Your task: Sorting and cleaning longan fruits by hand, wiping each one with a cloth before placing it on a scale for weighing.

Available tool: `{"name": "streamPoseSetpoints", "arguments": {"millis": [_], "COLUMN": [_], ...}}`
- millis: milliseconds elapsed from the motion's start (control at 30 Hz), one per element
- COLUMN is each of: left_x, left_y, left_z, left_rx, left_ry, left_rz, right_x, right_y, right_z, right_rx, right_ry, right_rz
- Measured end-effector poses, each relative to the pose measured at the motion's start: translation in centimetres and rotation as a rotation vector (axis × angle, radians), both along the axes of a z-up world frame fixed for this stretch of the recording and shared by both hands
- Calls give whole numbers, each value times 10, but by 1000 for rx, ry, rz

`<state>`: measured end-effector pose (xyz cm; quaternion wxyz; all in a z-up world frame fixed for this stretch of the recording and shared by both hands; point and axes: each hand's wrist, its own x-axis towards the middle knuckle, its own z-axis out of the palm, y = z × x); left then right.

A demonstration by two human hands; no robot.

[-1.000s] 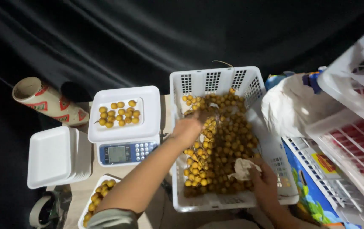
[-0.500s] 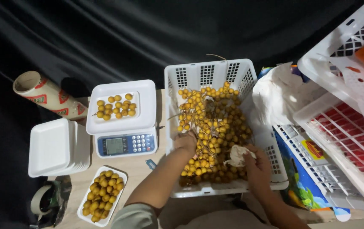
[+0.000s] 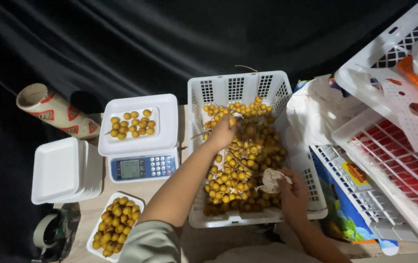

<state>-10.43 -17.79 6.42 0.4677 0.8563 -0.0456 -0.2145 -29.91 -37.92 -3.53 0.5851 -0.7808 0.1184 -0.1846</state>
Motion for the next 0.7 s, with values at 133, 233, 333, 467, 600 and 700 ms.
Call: {"name": "streamPoseSetpoints", "arguments": {"millis": [133,233,333,467,600,700], "left_x": [40,40,33,18,-7,-20], "left_y": [-5,-4,-4,1,19,20], "left_z": [-43,-15,6,17,19,-44], "left_rx": [-83,-229,-314,-59,564,1062], "left_ry": [-293,-377,-410,-271,-29,-22], "left_rz": [81,133,103,-45,-313,-649], "right_x": [1,0,0,2,-1,0], "right_y": [2,7,5,2,4,-1], "right_z": [0,9,7,0,1,-9], "right_rx": [62,45,63,-9,93,52], "right_ry": [38,8,24,40,107,46], "right_rz": [-30,-19,-9,-21,-47,-21]}}
